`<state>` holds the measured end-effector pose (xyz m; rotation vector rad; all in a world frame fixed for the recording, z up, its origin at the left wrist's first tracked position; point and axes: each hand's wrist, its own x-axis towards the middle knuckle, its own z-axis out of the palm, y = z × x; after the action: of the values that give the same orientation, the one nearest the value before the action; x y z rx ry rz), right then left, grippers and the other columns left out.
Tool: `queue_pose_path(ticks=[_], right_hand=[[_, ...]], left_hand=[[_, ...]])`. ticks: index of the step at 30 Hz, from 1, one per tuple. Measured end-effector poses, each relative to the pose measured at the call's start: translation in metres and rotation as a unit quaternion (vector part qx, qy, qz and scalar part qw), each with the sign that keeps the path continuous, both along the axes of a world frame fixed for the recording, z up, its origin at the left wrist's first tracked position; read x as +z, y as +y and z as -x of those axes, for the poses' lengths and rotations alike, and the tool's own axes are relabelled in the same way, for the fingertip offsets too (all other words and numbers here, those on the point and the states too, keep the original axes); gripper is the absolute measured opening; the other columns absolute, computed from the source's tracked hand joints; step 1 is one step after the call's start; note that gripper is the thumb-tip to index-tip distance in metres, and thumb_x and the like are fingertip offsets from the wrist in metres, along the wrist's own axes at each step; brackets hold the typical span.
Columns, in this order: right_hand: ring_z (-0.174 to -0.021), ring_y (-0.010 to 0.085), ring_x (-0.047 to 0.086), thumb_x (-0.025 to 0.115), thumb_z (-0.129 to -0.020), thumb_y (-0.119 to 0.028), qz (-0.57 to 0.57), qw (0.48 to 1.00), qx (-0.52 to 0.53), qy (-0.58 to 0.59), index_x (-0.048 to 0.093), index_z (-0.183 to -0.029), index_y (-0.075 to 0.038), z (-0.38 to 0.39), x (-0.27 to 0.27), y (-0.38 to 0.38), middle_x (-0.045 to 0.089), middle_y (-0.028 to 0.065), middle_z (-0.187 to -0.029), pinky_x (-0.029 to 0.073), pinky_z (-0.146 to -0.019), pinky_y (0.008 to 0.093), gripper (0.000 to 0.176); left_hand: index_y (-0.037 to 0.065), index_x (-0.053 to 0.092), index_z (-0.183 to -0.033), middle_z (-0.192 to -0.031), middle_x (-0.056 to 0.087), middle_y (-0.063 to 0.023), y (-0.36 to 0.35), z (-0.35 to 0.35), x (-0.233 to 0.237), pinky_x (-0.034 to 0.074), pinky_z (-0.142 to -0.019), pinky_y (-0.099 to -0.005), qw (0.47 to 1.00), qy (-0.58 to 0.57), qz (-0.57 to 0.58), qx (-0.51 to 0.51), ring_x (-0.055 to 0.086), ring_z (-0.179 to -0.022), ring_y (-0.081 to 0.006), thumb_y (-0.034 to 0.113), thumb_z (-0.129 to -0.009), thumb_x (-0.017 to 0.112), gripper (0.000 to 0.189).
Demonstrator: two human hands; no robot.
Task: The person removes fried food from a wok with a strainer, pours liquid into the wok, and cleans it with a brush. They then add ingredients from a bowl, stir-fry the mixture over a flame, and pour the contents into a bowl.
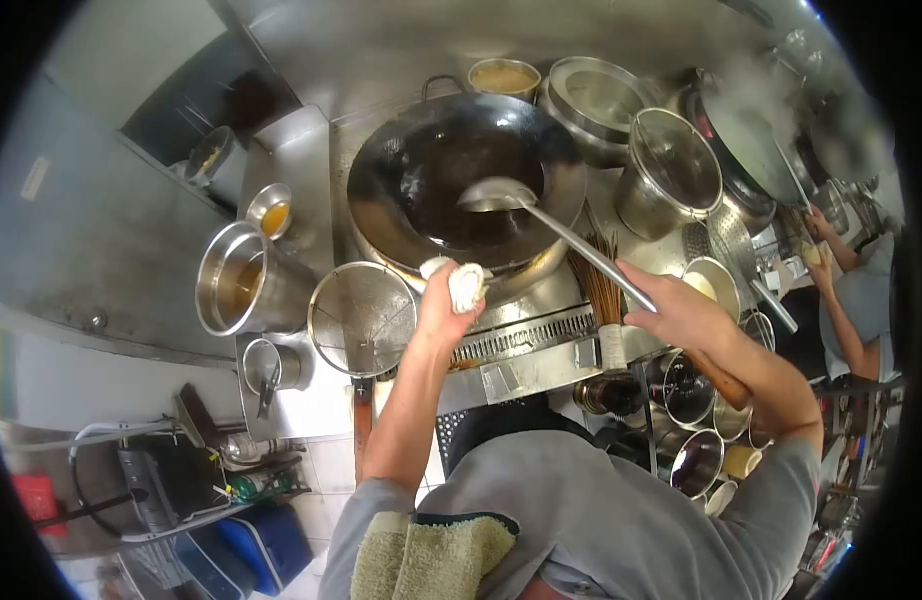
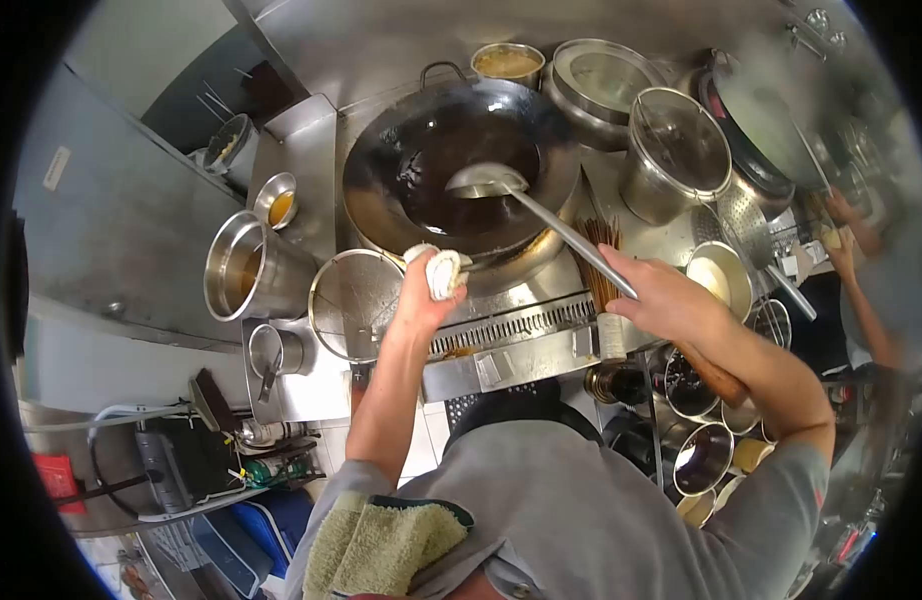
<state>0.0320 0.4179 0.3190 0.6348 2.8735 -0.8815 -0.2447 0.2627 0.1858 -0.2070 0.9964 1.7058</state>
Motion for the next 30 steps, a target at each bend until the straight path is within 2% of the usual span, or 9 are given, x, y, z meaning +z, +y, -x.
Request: queue_pose_path(ticks=[2, 6, 9, 12, 16, 18, 19, 21, 30], right_hand=[[-0.096, 0.0434, 0.057, 0.067, -0.078, -0.012, -0.012, 0.998, -0.008, -0.068, 0.032, -0.139, -0.002, 0.013, 0.004, -0.012, 0.058, 0.0283, -0.106, 0.046, -0.083, 0.0434, 0.071], [-0.093, 0.0427, 0.058, 0.064, -0.081, -0.012, -0.008, 0.999, 0.032, -0.038, 0.028, -0.14, -0.002, 0.042, -0.016, -0.018, 0.059, 0.0277, -0.104, 0.045, -0.081, 0.0457, 0.07], [-0.094, 0.0423, 0.058, 0.061, -0.083, -0.013, -0.019, 0.999, 0.036, -0.001, 0.029, -0.14, 0.0, 0.075, -0.043, -0.015, 0.058, 0.0277, -0.105, 0.045, -0.083, 0.0449, 0.066], [-0.098, 0.0426, 0.057, 0.058, -0.085, -0.014, 0.018, 1.0, 0.009, -0.019, 0.03, -0.138, 0.004, 0.107, -0.046, -0.014, 0.058, 0.0285, -0.107, 0.045, -0.087, 0.0438, 0.063], [-0.103, 0.0424, 0.056, 0.058, -0.085, -0.016, -0.012, 0.999, -0.018, 0.028, 0.03, -0.137, 0.006, 0.137, -0.071, 0.0, 0.058, 0.0297, -0.109, 0.044, -0.089, 0.0434, 0.062], [-0.104, 0.0422, 0.055, 0.058, -0.085, -0.017, -0.023, 0.999, -0.042, 0.023, 0.03, -0.137, 0.006, 0.143, -0.073, 0.01, 0.057, 0.0301, -0.11, 0.044, -0.089, 0.0439, 0.063], [-0.103, 0.0422, 0.056, 0.057, -0.085, -0.016, -0.031, 0.998, -0.047, 0.025, 0.031, -0.135, 0.008, 0.141, -0.07, 0.014, 0.058, 0.0305, -0.107, 0.045, -0.088, 0.0444, 0.061], [-0.1, 0.0422, 0.057, 0.057, -0.084, -0.014, -0.046, 0.997, -0.056, 0.03, 0.034, -0.131, 0.011, 0.136, -0.065, 0.023, 0.059, 0.0312, -0.103, 0.046, -0.086, 0.0455, 0.058], [-0.095, 0.0427, 0.058, 0.059, -0.085, -0.015, -0.072, 0.995, -0.06, -0.036, 0.03, -0.136, 0.004, 0.034, -0.026, 0.04, 0.059, 0.0286, -0.102, 0.046, -0.083, 0.0461, 0.061]], left_hand=[[0.015, 0.053, -0.091, -0.079, 0.06, -0.0024, 0.001, 0.006, -0.011, 0.041, -0.057, -0.0341, 1.0, -0.013, 0.009, -0.005, 0.056, -0.072, -0.017, 0.024, -0.087, 0.05, 0.011], [0.012, 0.054, -0.088, -0.078, 0.061, -0.0046, 0.001, 0.002, -0.004, 0.038, -0.047, -0.0303, 1.0, -0.015, -0.01, -0.003, 0.054, -0.066, -0.0196, 0.025, -0.09, 0.046, 0.016], [0.014, 0.053, -0.09, -0.081, 0.061, -0.0026, 0.0, 0.003, -0.012, 0.041, -0.057, -0.0334, 1.0, -0.015, -0.017, -0.015, 0.056, -0.072, -0.0164, 0.024, -0.088, 0.049, 0.011], [0.014, 0.053, -0.09, -0.081, 0.061, -0.0022, 0.001, 0.003, -0.015, 0.041, -0.057, -0.0332, 1.0, -0.016, -0.02, -0.012, 0.056, -0.071, -0.0158, 0.024, -0.088, 0.049, 0.01], [0.015, 0.053, -0.091, -0.081, 0.06, -0.0006, 0.001, 0.005, -0.02, 0.04, -0.061, -0.0348, 0.997, -0.014, -0.066, -0.035, 0.055, -0.073, -0.015, 0.024, -0.087, 0.05, 0.01], [0.012, 0.055, -0.092, -0.081, 0.062, -0.0051, 0.004, 0.0, -0.013, 0.039, -0.051, -0.031, 0.999, -0.027, -0.028, 0.008, 0.055, -0.07, -0.019, 0.027, -0.089, 0.047, 0.017], [0.01, 0.055, -0.092, -0.081, 0.062, -0.0073, 0.005, -0.003, -0.008, 0.039, -0.047, -0.0291, 0.999, -0.033, -0.009, 0.03, 0.055, -0.069, -0.0209, 0.028, -0.091, 0.045, 0.021], [0.011, 0.055, -0.093, -0.084, 0.062, -0.0068, 0.005, -0.001, -0.014, 0.04, -0.048, -0.0295, 0.999, -0.03, -0.012, 0.021, 0.056, -0.072, -0.0217, 0.028, -0.09, 0.046, 0.02], [0.013, 0.056, -0.095, -0.091, 0.061, -0.0043, 0.001, -0.001, -0.004, 0.044, -0.056, -0.0319, 0.999, -0.043, -0.019, -0.01, 0.056, -0.082, -0.0208, 0.03, -0.091, 0.046, 0.02]])
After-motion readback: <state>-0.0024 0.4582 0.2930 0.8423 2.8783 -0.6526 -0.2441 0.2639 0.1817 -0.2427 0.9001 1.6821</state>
